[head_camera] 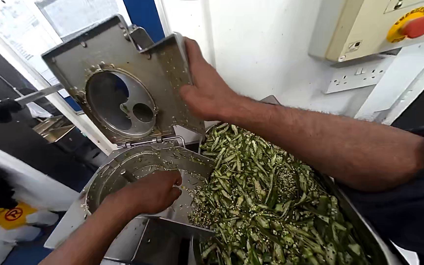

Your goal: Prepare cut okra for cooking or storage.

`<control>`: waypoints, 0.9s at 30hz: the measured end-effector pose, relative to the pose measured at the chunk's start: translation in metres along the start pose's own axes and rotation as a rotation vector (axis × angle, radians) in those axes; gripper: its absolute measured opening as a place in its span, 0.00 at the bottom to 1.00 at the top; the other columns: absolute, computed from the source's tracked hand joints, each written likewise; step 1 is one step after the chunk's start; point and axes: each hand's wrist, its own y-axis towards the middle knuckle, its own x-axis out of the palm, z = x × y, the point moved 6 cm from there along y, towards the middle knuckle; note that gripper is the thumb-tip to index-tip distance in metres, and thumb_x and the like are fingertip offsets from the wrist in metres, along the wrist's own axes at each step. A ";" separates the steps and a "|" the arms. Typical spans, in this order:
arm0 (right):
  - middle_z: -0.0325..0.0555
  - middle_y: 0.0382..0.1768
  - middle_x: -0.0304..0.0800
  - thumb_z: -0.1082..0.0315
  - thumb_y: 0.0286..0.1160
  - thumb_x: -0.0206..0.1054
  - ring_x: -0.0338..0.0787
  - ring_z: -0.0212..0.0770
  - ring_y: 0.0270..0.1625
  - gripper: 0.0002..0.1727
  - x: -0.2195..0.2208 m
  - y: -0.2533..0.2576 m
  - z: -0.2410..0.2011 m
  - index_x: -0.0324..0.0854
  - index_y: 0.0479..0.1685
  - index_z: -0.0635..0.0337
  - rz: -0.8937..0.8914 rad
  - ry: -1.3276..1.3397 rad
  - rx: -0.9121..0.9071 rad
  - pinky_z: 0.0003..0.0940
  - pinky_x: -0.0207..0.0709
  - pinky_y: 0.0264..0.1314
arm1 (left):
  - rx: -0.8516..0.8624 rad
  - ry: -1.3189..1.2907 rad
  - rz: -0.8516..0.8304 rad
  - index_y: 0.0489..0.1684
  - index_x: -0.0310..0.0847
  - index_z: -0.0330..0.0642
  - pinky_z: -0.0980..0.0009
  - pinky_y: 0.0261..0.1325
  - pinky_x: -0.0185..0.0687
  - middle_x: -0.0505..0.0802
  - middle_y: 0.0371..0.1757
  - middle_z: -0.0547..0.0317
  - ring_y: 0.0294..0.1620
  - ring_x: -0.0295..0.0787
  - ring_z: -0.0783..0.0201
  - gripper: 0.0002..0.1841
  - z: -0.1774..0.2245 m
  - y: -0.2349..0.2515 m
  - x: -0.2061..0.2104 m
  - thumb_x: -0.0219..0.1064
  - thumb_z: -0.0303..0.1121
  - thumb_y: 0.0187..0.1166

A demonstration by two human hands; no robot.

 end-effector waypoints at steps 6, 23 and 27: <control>0.51 0.60 0.88 0.70 0.71 0.65 0.90 0.46 0.61 0.43 -0.002 0.018 -0.039 0.50 0.90 0.59 -0.079 -0.176 -0.013 0.49 0.83 0.60 | -0.254 0.056 -0.194 0.69 0.68 0.42 0.62 0.31 0.86 0.87 0.33 0.48 0.22 0.87 0.59 0.16 0.000 0.054 0.018 0.54 0.39 0.92; 0.51 0.58 0.87 0.65 0.83 0.61 0.89 0.43 0.60 0.35 -0.015 0.022 -0.053 0.55 0.87 0.65 -0.158 -0.241 -0.126 0.40 0.82 0.60 | -0.060 0.120 -0.156 0.75 0.71 0.37 0.54 0.48 0.90 0.90 0.46 0.46 0.39 0.92 0.54 0.18 0.059 0.075 -0.013 0.52 0.34 0.93; 0.49 0.56 0.87 0.62 0.84 0.61 0.89 0.42 0.59 0.34 -0.014 0.024 -0.055 0.55 0.86 0.63 -0.163 -0.273 -0.116 0.40 0.82 0.59 | 0.067 0.134 -0.212 0.79 0.72 0.35 0.46 0.63 0.82 0.89 0.60 0.39 0.56 0.89 0.47 0.21 0.078 0.088 0.022 0.56 0.32 0.89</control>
